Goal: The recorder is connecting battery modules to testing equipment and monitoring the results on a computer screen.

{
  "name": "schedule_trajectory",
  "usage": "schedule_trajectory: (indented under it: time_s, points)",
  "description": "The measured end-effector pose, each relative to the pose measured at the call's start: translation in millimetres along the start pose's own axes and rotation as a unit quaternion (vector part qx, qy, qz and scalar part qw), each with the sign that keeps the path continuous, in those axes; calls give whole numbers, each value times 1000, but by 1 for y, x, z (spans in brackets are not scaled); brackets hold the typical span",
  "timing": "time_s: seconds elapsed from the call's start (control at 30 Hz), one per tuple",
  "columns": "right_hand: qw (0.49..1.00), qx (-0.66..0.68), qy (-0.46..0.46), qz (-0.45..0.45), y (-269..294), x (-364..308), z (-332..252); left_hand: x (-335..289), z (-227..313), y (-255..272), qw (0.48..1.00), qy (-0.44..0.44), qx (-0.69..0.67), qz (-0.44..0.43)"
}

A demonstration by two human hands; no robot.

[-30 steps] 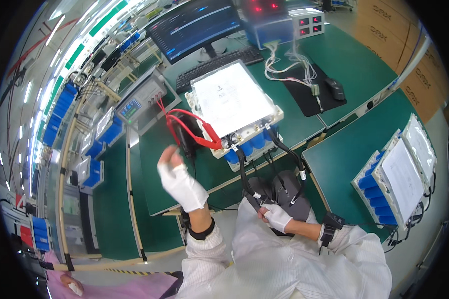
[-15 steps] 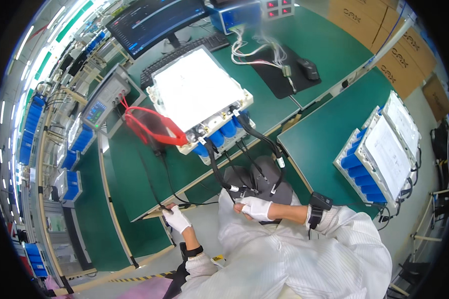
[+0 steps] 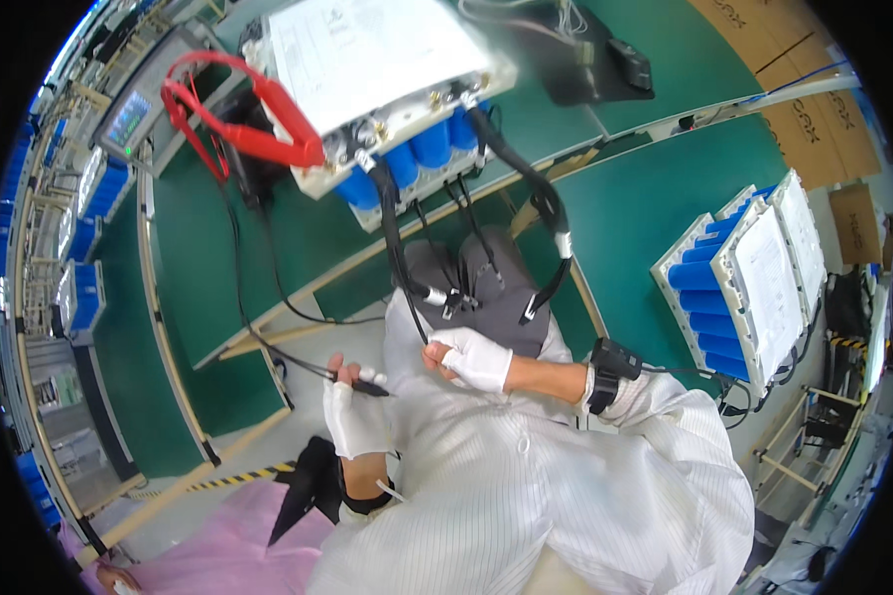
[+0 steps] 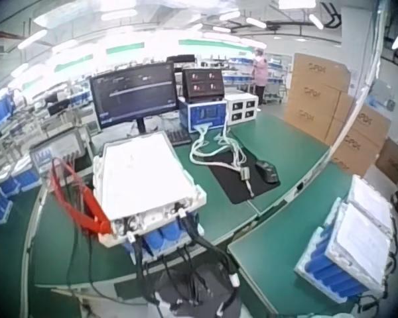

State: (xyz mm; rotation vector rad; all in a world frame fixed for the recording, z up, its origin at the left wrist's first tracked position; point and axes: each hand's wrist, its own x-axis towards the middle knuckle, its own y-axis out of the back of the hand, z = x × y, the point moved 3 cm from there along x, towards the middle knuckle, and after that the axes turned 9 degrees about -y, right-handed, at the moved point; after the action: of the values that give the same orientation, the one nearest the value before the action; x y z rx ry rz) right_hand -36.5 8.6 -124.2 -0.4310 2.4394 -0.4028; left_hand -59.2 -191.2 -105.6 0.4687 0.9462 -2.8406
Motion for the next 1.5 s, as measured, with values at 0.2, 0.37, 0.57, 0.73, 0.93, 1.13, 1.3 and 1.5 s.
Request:
schedule_trajectory:
  time_s: [0.2, 0.37, 0.57, 0.73, 0.93, 1.13, 1.3, 1.5]
  points:
    - [999, -17, -41, -32, -1, 0, -12, -6, 5, -40, 997, 30, -44, -54]
    - [992, -63, -42, -105, 1, 0, -5, -2, 5, -42, 996, 35, -59, -50]
    - [959, -189, 207, -46, 6, 2, -12, -5, 3, -40, 995, 47, -87, -12]
    - [998, 43, 19, -42, 4, -1, -2, -4, 2, -40, 992, 54, -113, 6]
    - [986, 152, 66, 16, 4, -6, -9, -3, -1, -43, 990, 48, -131, -17]
    - [986, 151, 66, 5, 4, -9, -11, 2, -4, -44, 991, 53, -123, 6]
    - [991, 106, 80, 1, 7, -8, -11, 6, -6, -45, 989, 65, -131, -2]
    - [992, 58, 108, 8, 8, -6, -12, 5, -12, -38, 995, 58, -85, 12]
